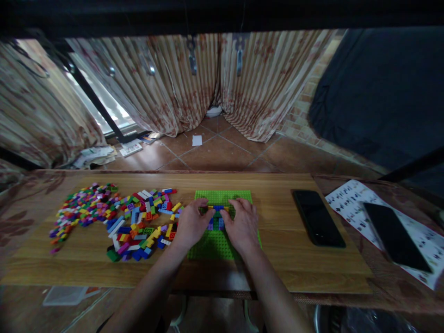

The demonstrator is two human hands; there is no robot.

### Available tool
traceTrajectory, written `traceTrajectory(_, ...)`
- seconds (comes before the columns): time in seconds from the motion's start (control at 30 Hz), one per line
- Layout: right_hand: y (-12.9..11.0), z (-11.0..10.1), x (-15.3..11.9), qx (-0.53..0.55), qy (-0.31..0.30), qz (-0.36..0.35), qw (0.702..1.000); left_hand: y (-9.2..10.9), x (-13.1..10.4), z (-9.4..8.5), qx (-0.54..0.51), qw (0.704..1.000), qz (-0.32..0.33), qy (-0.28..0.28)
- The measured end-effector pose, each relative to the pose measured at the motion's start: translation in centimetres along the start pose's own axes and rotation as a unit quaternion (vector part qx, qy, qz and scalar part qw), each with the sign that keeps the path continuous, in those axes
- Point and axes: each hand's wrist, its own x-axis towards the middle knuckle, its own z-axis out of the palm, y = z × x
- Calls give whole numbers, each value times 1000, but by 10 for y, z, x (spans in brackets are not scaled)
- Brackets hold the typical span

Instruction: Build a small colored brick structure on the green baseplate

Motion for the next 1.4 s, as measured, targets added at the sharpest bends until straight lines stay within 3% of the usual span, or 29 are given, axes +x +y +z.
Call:
traceTrajectory(0.53,-1,4,3,28,12,26,999,5,0,3,21,1000,-18,8)
traceTrajectory(0.7,0,1,1,35,-12,18,999,4,-1,0,12,1000,2,-4)
traceTrajectory(1.0,13,-13,12,170,20,14,985,-6,-4,-15,-82,996,14,-24)
traceTrajectory(1.1,9,-19,12,163,-10,-33,986,-10,-6,-18,-84,996,22,-14)
traceTrajectory(1.27,-3,-20,4,121,-111,-122,979,-8,-5,-14,-92,995,35,-21)
traceTrajectory(1.4,-4,-13,0,95,-121,-135,979,-5,-4,-11,-88,995,39,-37)
